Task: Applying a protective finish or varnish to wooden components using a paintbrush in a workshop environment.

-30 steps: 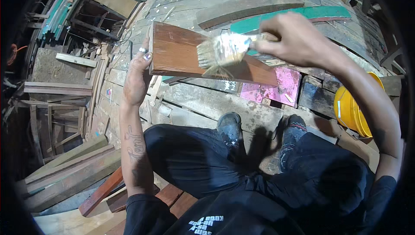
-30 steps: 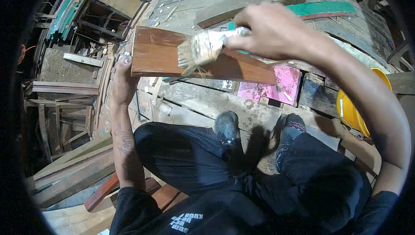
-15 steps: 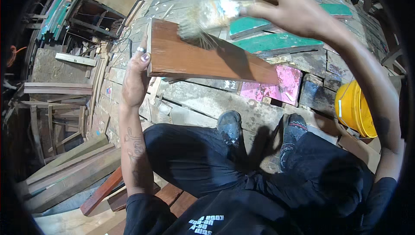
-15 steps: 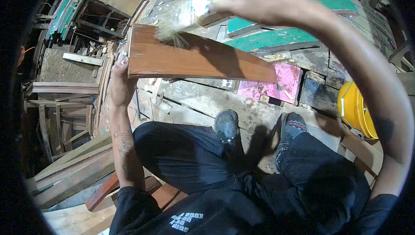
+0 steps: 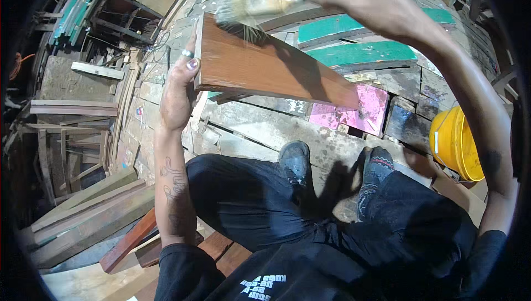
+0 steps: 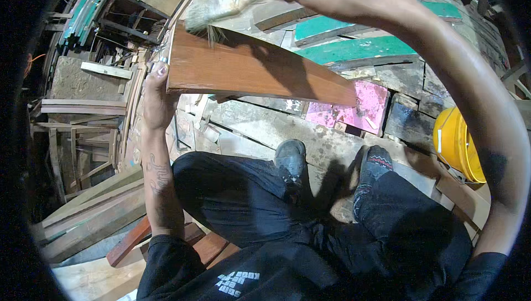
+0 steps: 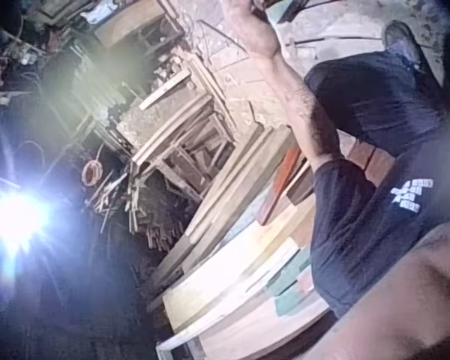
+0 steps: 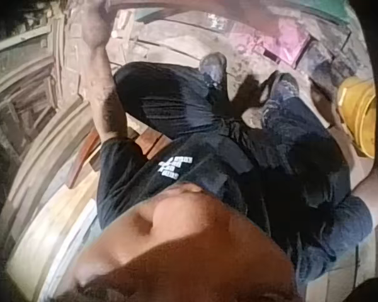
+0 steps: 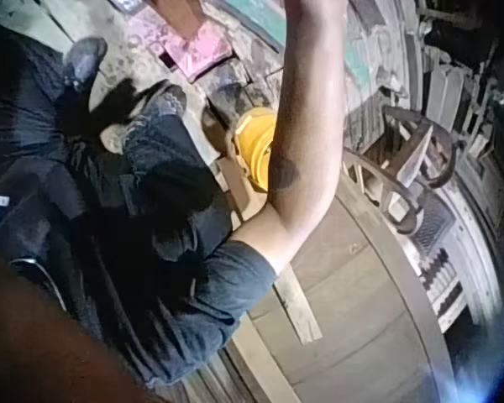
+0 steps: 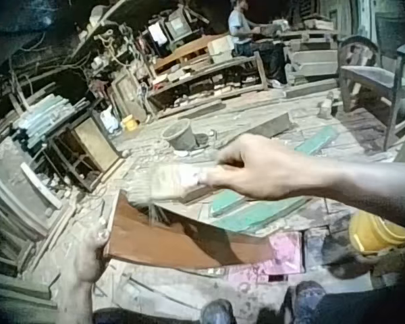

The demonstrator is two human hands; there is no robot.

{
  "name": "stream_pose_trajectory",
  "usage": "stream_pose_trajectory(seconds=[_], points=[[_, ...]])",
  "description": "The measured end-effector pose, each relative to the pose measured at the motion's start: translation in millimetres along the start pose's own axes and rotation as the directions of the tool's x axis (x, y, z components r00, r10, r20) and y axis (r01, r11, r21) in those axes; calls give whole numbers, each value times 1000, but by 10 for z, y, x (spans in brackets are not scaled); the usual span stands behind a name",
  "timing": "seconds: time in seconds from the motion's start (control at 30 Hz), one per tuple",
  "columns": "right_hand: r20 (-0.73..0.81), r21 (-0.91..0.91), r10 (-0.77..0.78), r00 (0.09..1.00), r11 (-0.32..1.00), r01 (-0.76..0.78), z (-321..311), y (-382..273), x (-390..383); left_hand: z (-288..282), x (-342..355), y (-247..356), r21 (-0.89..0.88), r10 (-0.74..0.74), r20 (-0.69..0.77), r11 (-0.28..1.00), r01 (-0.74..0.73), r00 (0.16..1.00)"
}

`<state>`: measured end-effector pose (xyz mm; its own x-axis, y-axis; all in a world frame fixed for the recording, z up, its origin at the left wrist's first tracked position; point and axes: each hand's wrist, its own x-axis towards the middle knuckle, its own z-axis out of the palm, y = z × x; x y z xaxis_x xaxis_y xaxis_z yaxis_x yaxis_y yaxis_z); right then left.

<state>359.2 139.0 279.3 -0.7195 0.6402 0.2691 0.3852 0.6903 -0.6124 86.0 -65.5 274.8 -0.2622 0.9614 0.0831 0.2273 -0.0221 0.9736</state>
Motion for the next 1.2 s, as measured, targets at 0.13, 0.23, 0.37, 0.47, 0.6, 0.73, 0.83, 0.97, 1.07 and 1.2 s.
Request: stream_pose_trajectory(seconds=[0.13,0.23,0.37,0.47,0.6,0.73,0.83,0.97,1.07,1.2], points=[[147,50,178,973,981,-187,-146,-500,16,-18,-22,27,-2,39,31,999,-39,999],[14,-104,45,999,994,-43,68,-143,-50,90,21,58,19,16,38,1000,-17,999],[124,90,223,967,968,-235,-304,-542,-56,21,-25,64,-9,-50,6,999,50,999],[62,-57,400,914,916,-397,-220,-840,32,29,-18,38,-20,-20,-11,1000,20,1000],[100,-55,163,981,986,-159,-171,-468,-36,109,12,85,-1,-6,7,1000,6,1000],[-55,-63,56,997,996,-60,-204,-449,-23,75,-7,109,15,1,72,1000,-2,997],[-100,-202,-84,991,977,63,82,-273,-164,101,-15,106,35,-20,40,999,19,999],[-146,13,-82,986,996,85,98,-244,-242,69,20,59,-12,-16,26,1000,16,1000],[125,130,20,992,991,-37,-224,-421,-156,-50,2,-10,8,-85,-40,996,85,996],[-115,206,-194,974,955,214,320,-96,-301,-12,4,-33,-74,-64,23,995,65,998]])
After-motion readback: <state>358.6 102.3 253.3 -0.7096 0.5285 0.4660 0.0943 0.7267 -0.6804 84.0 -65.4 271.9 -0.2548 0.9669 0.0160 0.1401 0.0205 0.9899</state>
